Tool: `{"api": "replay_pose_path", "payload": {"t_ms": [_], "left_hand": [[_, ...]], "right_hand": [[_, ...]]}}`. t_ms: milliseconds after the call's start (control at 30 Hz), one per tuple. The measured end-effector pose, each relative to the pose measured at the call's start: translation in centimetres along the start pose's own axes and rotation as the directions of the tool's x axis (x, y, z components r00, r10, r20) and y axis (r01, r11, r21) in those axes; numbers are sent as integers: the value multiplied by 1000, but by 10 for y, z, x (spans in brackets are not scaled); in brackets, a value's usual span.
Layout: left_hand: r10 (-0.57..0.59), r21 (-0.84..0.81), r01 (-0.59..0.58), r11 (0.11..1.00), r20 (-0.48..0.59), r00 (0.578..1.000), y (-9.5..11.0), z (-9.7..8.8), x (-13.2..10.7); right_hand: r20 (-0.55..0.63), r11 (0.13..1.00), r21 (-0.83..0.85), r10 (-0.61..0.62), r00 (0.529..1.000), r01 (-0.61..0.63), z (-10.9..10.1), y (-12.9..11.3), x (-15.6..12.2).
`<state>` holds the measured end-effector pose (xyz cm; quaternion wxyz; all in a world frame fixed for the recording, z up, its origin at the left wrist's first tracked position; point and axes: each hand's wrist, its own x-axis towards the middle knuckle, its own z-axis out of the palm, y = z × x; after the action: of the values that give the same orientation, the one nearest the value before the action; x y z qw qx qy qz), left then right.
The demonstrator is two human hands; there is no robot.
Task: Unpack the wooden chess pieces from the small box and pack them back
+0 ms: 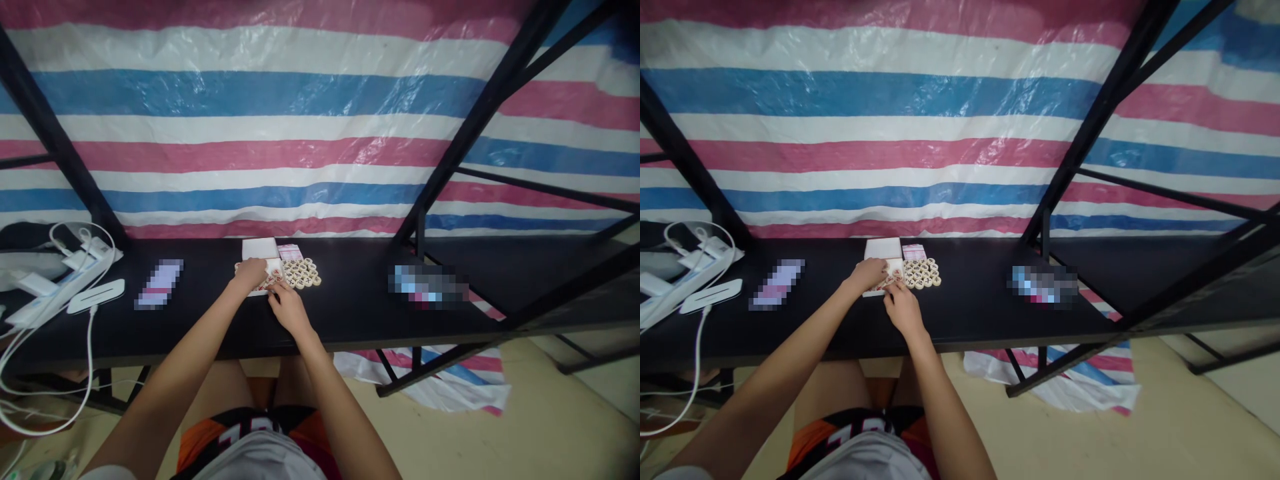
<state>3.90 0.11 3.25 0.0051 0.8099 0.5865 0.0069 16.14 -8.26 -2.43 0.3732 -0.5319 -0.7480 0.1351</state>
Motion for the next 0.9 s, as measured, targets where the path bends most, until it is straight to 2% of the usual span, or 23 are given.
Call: {"api": "replay_pose_path", "payload": {"t_ms": [100,233,300,400,467,600,733,900], "left_hand": [[7,-53,-9,999,-26,1000,0,-1,1],[8,-242,-56,969,-192,981,-7,-5,-9],[-36,-387,-88,918,-302,953,-18,-6,-18],[-174,-513,-83,854,-432,885,-44,1,-32],[-241,-543,-32,839,-423,873,-63,9,-39],[-330,-558,111,822,-309,892,-85,26,-46],[-335,-525,165,835,-248,909,-85,30,-48],[-253,-465,89,881,-302,919,-82,35,-46]], "right_hand": [[1,1000,0,2,1000,-2,0,-1,0],[2,1000,9,11,1000,-11,-1,-1,0],[6,1000,18,15,1000,-15,-1,-1,0],[10,999,34,16,1000,-16,-2,-2,-1],[6,999,39,18,1000,-19,-2,-3,-1],[7,999,46,18,1000,-18,-3,-3,-1],[4,998,54,14,1000,-14,-2,-2,-1],[12,998,57,26,1000,-27,-2,-2,-1]]}}
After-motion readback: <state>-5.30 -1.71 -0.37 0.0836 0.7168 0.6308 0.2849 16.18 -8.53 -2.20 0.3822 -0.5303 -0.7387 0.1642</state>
